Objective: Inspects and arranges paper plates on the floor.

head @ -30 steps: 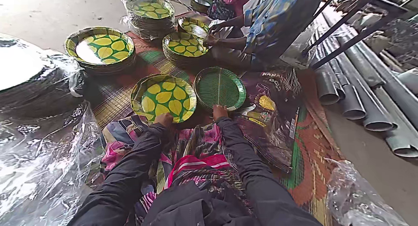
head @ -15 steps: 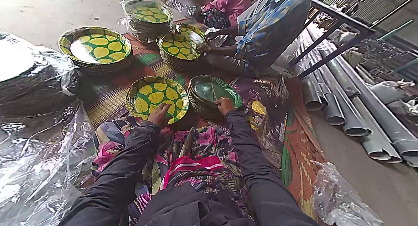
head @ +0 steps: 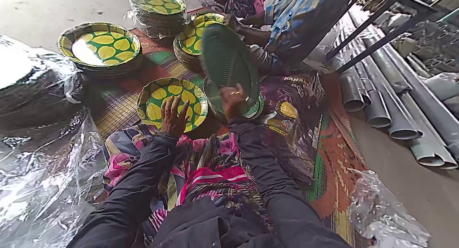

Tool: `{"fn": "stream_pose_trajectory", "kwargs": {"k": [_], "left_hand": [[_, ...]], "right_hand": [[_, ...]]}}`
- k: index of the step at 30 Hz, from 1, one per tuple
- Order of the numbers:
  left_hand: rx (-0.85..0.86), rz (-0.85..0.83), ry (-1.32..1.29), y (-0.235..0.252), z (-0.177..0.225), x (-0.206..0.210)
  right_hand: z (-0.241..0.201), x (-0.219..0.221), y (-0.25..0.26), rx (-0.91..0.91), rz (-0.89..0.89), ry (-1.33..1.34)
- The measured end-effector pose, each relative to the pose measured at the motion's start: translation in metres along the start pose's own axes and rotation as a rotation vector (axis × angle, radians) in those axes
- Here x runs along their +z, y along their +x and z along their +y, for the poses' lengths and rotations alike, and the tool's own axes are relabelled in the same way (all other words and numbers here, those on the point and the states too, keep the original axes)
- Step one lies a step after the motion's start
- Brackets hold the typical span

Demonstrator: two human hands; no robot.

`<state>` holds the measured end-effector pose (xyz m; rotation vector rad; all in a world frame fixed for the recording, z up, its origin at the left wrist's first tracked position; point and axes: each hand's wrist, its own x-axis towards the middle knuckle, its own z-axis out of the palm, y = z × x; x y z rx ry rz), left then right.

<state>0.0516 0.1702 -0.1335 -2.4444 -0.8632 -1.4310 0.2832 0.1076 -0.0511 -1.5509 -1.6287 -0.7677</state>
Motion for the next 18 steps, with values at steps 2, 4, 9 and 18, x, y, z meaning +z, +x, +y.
{"fn": "stream_pose_trajectory", "kwargs": {"k": [2, 4, 9, 18], "left_hand": [[0.067, -0.009, 0.088, 0.004, 0.007, -0.006], [0.017, -0.251, 0.079, 0.005, 0.012, -0.014], [-0.452, -1.1, 0.065, 0.007, -0.016, 0.01], [-0.367, -1.218, -0.179, 0.006, -0.005, 0.009]], "right_hand": [[-0.017, 0.011, -0.012, -0.228, -0.175, 0.092], [-0.027, 0.022, -0.027, -0.238, -0.344, 0.133], [-0.008, 0.031, -0.037, 0.394, -0.793, -0.142], [0.04, -0.006, -0.056, 0.56, -0.97, -0.244]]}}
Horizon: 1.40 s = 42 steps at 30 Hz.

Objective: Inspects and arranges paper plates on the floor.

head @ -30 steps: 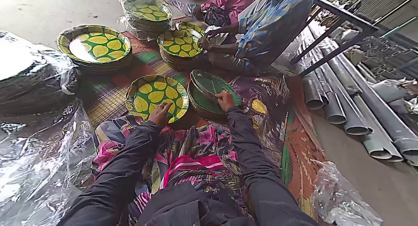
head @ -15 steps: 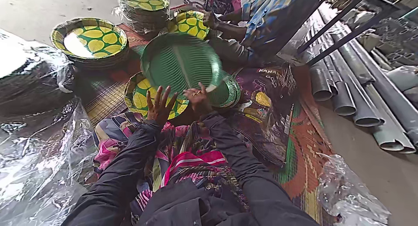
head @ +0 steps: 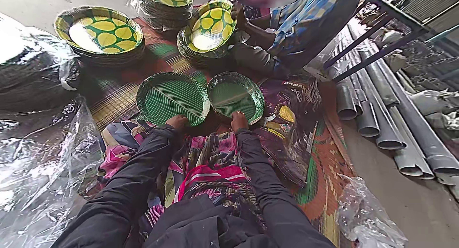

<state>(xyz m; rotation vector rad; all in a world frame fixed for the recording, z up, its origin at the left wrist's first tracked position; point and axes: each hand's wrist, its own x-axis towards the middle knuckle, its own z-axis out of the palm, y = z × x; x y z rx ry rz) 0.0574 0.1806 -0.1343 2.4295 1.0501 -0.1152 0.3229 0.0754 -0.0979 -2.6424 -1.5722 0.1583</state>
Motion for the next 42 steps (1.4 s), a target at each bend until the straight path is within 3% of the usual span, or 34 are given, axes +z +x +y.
{"fn": "stream_pose_trajectory", "kwargs": {"k": [1, 3, 5, 8, 9, 10, 12, 17, 21, 25, 31, 32, 34, 36, 37, 39, 42], "left_hand": [[0.015, 0.044, -0.027, 0.001, -0.002, 0.002], [0.08, 0.257, -0.074, 0.002, -0.007, 0.011], [0.235, 0.621, -0.034, -0.004, 0.0, 0.011], [0.371, 1.209, 0.235, -0.008, 0.016, 0.01], [0.356, 1.288, 0.323, -0.009, 0.019, 0.01], [0.339, 1.273, 0.376, -0.012, 0.021, 0.012], [0.303, 1.067, 0.298, -0.018, 0.019, 0.013], [-0.086, 0.239, -0.051, -0.01, -0.004, -0.008], [0.151, 0.141, -0.091, 0.003, -0.016, 0.011], [0.132, 0.045, -0.104, 0.01, -0.011, 0.014], [0.176, 0.088, -0.131, 0.018, -0.021, 0.022], [0.167, 0.098, -0.135, 0.019, -0.021, 0.023], [0.128, 0.206, -0.156, 0.015, -0.015, 0.021], [0.179, 0.468, -0.156, 0.005, -0.005, 0.014], [0.241, 0.645, -0.124, 0.001, -0.001, 0.011], [0.374, 0.984, 0.01, -0.006, 0.002, 0.008], [0.426, 1.325, 0.202, -0.009, 0.009, 0.014]], "right_hand": [[0.004, -0.007, 0.001, 0.001, 0.077, 0.046], [0.006, -0.018, 0.002, -0.056, 0.397, 0.11], [-0.007, -0.03, -0.003, -0.192, 0.662, 0.144], [-0.03, -0.029, -0.015, -0.562, 0.728, 0.155], [-0.039, -0.025, -0.016, -0.678, 0.71, 0.16], [-0.048, -0.016, -0.014, -0.762, 0.709, 0.161], [-0.061, 0.005, -0.009, -0.789, 0.701, 0.13], [-0.048, 0.023, -0.001, -0.233, 0.206, 0.087], [-0.003, 0.041, -0.002, -0.02, 0.007, -0.022], [0.009, 0.021, -0.007, 0.007, 0.016, -0.065], [0.014, -0.027, 0.015, -0.06, -0.117, 0.026], [0.012, -0.031, 0.015, -0.08, -0.038, 0.057], [0.004, -0.03, 0.01, -0.15, 0.356, 0.157], [-0.015, -0.031, 0.002, -0.281, 0.762, 0.196], [-0.025, -0.032, -0.002, -0.37, 0.849, 0.209], [-0.042, -0.028, -0.007, -0.567, 0.806, 0.22], [-0.067, -0.008, -0.005, -0.743, 0.621, 0.192]]}}
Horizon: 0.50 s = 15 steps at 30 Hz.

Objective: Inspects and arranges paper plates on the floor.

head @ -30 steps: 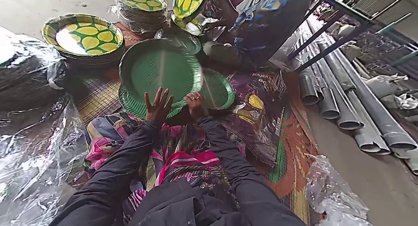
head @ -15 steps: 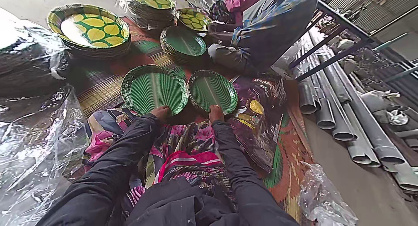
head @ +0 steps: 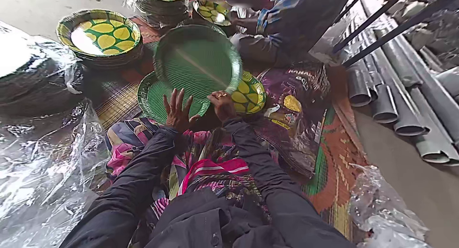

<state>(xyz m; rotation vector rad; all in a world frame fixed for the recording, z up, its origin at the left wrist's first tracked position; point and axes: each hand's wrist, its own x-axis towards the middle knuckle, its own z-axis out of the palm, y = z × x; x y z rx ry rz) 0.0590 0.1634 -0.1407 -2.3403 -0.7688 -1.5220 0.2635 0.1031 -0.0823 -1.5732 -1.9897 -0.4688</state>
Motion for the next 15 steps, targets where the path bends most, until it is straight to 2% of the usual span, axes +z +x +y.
{"fn": "stream_pose_trajectory", "kwargs": {"k": [1, 2, 3, 4, 5, 7, 8, 9, 11, 13, 15], "left_hand": [[0.022, 0.028, 0.052, -0.001, 0.003, -0.001], [0.024, -0.014, 0.077, -0.001, 0.006, -0.003], [-0.006, -0.148, 0.059, -0.001, 0.009, -0.007], [-0.081, -0.392, -0.002, 0.0, 0.01, -0.013], [-0.209, -0.685, -0.057, 0.003, 0.009, -0.014], [-0.399, -1.127, -0.02, -0.001, 0.002, -0.003], [-0.452, -1.254, 0.007, -0.003, 0.001, 0.002], [-0.463, -1.309, 0.024, -0.002, 0.001, 0.006], [-0.42, -1.281, -0.015, -0.002, -0.002, 0.01], [-0.391, -1.219, -0.088, -0.004, -0.003, 0.012], [-0.391, -1.111, -0.136, -0.003, -0.003, 0.009]], "right_hand": [[-0.006, 0.01, -0.001, 0.017, -0.106, 0.01], [-0.012, 0.016, -0.001, 0.063, -0.263, 0.008], [-0.017, 0.021, 0.0, 0.122, -0.426, -0.001], [-0.021, 0.023, 0.0, 0.199, -0.595, 0.001], [-0.023, 0.026, -0.002, 0.26, -0.688, 0.009], [-0.022, 0.031, -0.017, 0.34, -0.651, 0.035], [-0.02, 0.031, -0.027, 0.37, -0.58, 0.032], [-0.015, 0.029, -0.036, 0.405, -0.502, 0.02], [0.002, 0.023, -0.047, 0.517, -0.395, -0.027], [0.026, 0.014, -0.054, 0.635, -0.43, -0.089], [0.049, 0.01, -0.061, 0.719, -0.577, -0.117]]}}
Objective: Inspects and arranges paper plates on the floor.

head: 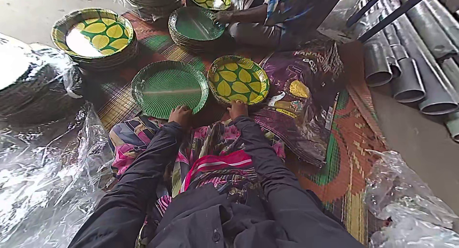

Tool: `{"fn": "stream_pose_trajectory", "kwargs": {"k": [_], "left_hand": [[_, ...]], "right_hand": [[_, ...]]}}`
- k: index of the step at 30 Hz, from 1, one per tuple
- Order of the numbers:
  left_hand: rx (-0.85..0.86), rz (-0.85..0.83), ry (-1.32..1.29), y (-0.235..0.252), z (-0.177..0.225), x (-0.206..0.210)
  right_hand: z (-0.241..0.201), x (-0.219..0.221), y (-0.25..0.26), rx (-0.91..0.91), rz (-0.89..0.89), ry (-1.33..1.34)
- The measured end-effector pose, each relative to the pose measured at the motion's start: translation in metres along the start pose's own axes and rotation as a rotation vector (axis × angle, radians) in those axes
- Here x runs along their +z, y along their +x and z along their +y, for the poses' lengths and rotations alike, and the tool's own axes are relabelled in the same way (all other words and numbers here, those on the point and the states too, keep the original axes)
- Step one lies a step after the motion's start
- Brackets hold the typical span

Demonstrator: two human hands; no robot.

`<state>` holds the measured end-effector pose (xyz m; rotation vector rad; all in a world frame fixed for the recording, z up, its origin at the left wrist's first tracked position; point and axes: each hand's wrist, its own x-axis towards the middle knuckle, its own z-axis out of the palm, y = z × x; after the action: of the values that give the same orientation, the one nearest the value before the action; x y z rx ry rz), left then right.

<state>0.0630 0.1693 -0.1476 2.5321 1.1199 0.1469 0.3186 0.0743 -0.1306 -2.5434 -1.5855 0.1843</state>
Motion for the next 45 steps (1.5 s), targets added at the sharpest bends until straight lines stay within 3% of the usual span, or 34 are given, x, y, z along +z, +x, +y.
{"fn": "stream_pose_trajectory", "kwargs": {"k": [2, 4, 9, 16, 18, 20, 23, 27, 28, 29, 31, 33, 35, 38, 43, 45], "left_hand": [[-0.013, 0.11, -0.029, -0.001, -0.004, -0.007], [-0.065, 0.188, -0.017, 0.001, -0.011, -0.013], [-0.187, -0.006, 0.036, 0.0, -0.014, -0.011], [-0.156, -0.027, 0.056, 0.0, -0.014, -0.008], [-0.17, -0.028, 0.014, 0.002, -0.015, -0.008], [-0.19, 0.022, -0.052, 0.003, -0.012, -0.008], [-0.147, 0.269, -0.115, 0.001, -0.007, -0.008], [0.18, 0.924, 0.132, -0.001, -0.007, -0.005], [0.239, 1.0, 0.194, -0.001, -0.003, -0.007], [0.272, 0.987, 0.225, -0.004, 0.0, -0.009], [0.207, 0.705, 0.174, -0.012, 0.006, -0.011], [-0.082, 0.252, 0.121, -0.013, 0.007, -0.022], [-0.292, -0.008, 0.094, -0.005, 0.005, -0.034], [-0.359, -0.02, 0.098, -0.002, 0.002, -0.031], [-0.222, -0.045, -0.059, 0.003, -0.007, -0.03], [-0.183, -0.054, -0.128, 0.001, -0.006, -0.032]], "right_hand": [[0.015, 0.001, 0.003, 0.005, -0.06, -0.021], [0.022, 0.008, 0.001, 0.002, -0.011, 0.001], [0.019, 0.01, -0.006, 0.015, 0.022, 0.008], [0.013, -0.024, -0.006, 0.045, 0.055, -0.02], [0.011, -0.043, 0.003, -0.02, -0.018, -0.028], [0.004, -0.06, 0.008, -0.135, 0.027, -0.021], [-0.021, -0.076, 0.009, -0.257, 0.212, -0.003], [-0.06, -0.057, 0.004, -0.533, 0.438, 0.108], [-0.068, -0.046, 0.003, -0.6, 0.441, 0.092], [-0.076, -0.037, 0.001, -0.638, 0.4, 0.076], [-0.087, -0.02, -0.001, -0.606, 0.25, 0.047], [-0.088, -0.011, 0.0, -0.457, 0.143, 0.045], [-0.074, -0.005, 0.004, -0.23, 0.118, 0.057], [-0.036, 0.0, 0.005, 0.038, -0.048, 0.014], [0.003, -0.025, 0.0, 0.037, -0.042, 0.048], [0.007, -0.044, 0.004, 0.02, 0.04, 0.092]]}}
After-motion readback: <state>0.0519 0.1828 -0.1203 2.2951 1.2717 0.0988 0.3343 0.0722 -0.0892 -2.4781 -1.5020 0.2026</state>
